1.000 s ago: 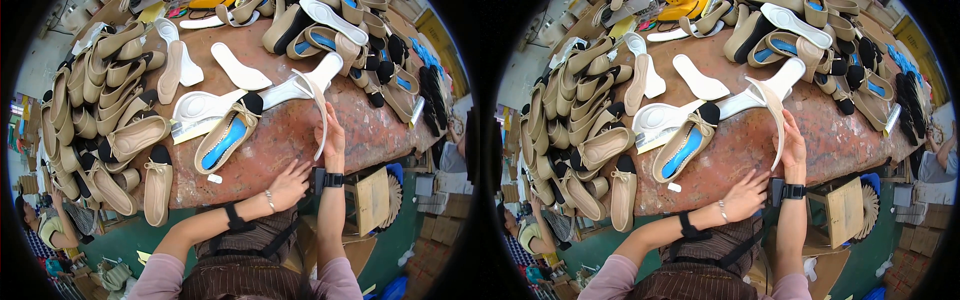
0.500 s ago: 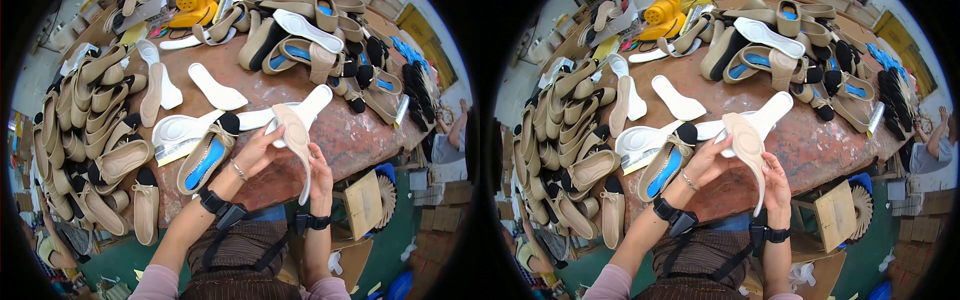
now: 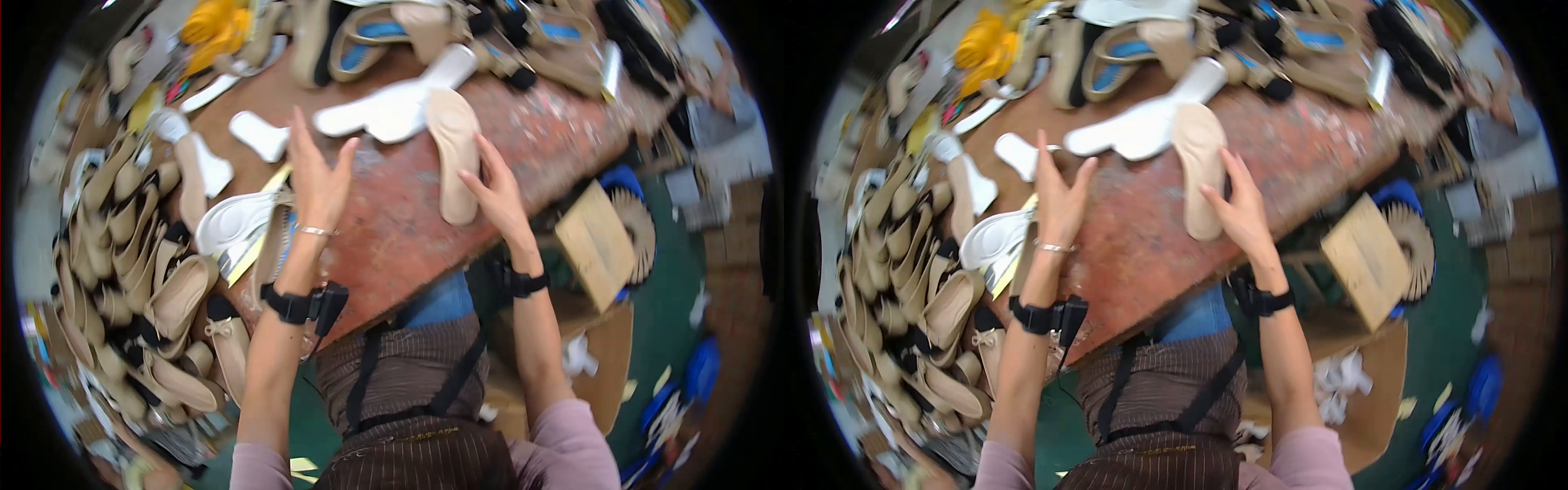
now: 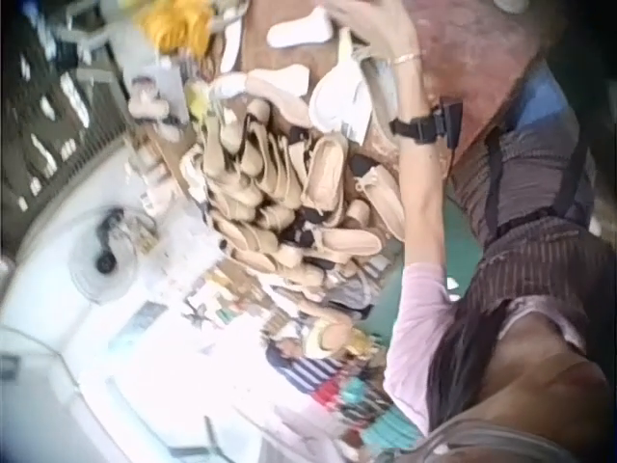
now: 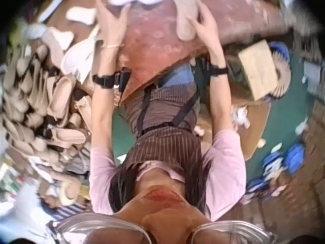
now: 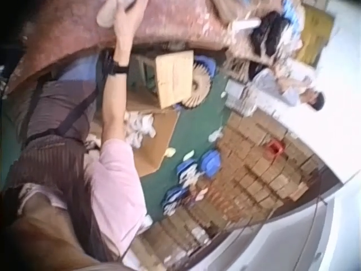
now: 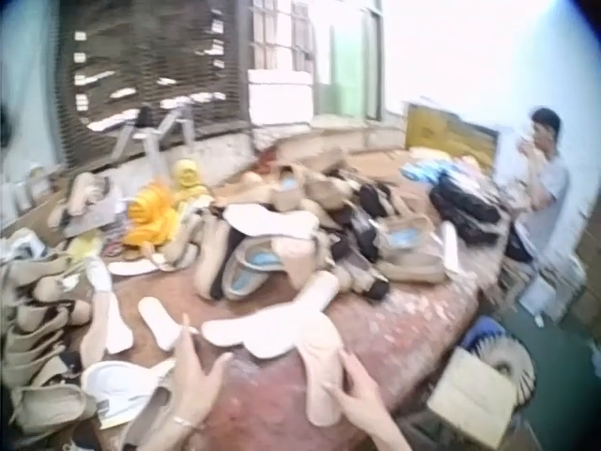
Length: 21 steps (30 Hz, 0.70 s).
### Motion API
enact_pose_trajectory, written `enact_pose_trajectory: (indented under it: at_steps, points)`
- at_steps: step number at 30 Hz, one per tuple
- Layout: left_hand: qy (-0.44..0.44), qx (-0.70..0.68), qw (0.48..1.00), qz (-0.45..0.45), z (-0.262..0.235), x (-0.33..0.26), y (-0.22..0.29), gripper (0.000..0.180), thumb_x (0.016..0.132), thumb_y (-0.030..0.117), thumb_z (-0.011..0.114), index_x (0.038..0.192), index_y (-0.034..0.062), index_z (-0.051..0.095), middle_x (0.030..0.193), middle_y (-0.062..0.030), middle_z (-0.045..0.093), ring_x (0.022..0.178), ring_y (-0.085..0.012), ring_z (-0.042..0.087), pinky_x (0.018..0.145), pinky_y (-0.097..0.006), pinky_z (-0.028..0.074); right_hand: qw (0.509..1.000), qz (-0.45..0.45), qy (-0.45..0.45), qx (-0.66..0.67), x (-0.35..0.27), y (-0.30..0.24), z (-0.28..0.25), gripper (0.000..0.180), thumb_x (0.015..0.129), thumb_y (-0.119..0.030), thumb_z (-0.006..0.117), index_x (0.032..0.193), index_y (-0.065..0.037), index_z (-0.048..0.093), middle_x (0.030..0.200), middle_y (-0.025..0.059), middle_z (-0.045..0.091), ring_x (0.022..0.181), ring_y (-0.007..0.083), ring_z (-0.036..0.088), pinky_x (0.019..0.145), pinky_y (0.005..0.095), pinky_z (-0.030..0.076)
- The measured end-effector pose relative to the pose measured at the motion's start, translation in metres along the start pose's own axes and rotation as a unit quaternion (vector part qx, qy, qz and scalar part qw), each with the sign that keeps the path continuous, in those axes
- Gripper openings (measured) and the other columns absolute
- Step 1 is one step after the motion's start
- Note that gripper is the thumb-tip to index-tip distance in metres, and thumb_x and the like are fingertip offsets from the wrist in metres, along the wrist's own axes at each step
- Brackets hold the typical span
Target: Inserting insoles into shoe uppers and applying adhesive labels in a manufacturing environment.
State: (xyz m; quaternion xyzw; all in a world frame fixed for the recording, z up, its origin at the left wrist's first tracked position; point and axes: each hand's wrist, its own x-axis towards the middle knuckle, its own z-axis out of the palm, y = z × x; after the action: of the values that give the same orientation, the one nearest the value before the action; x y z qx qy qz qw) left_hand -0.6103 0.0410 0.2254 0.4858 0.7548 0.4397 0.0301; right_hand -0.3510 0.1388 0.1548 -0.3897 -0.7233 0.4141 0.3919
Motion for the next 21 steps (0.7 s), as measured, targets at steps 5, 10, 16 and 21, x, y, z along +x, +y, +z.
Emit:
enact_pose_trajectory:
  at_steps: [5,10,16,21]
  points:
    - [-0.124,0.193,0.941,0.25,0.028,-0.036,0.072,0.084,0.087,0.034,0.074,0.157,0.0168,0.032,0.164,-0.023,0.019,0.148,-0.0479,0.019,0.119,-0.06,0.019,0.968,0.078,0.136,0.197,-0.034,-0.023,-0.045,0.03,0.094,-0.001,0.062,0.124,0.003,0.065,0.132,0.0129,0.063,0.125,0.0163,0.056,0.104,0.0308,0.045]
    - [-0.326,0.197,0.85,0.364,0.105,-0.058,0.108,0.083,0.085,0.053,0.068,0.156,0.025,0.036,0.164,-0.0165,0.022,0.151,-0.0444,0.017,0.119,-0.063,0.016,0.887,0.255,0.35,0.16,-0.12,0.065,-0.113,0.024,0.096,0.004,0.052,0.11,0.0,0.071,0.106,0.0043,0.072,0.097,0.0122,0.066,0.085,0.0247,0.051]
    - [-0.39,0.277,0.787,0.39,0.152,-0.051,0.125,0.094,0.08,0.056,0.071,0.154,0.0082,0.038,0.153,-0.0251,0.04,0.145,-0.0384,0.035,0.119,-0.06,0.02,0.846,0.527,0.084,-0.02,-0.218,0.225,-0.074,0.032,0.085,-0.013,0.067,0.116,-0.008,0.071,0.115,0.0161,0.072,0.108,0.0264,0.069,0.093,0.0349,0.053]
    - [-0.45,0.299,0.775,0.328,0.145,-0.039,0.146,0.095,0.074,0.045,0.081,0.148,-0.0015,0.043,0.152,-0.0345,0.036,0.144,-0.0446,0.034,0.118,-0.055,0.023,0.809,0.586,-0.033,-0.03,-0.204,0.35,0.011,0.07,0.085,-0.024,0.069,0.148,-0.008,0.043,0.131,0.0268,0.061,0.127,0.0408,0.056,0.106,0.0442,0.046]
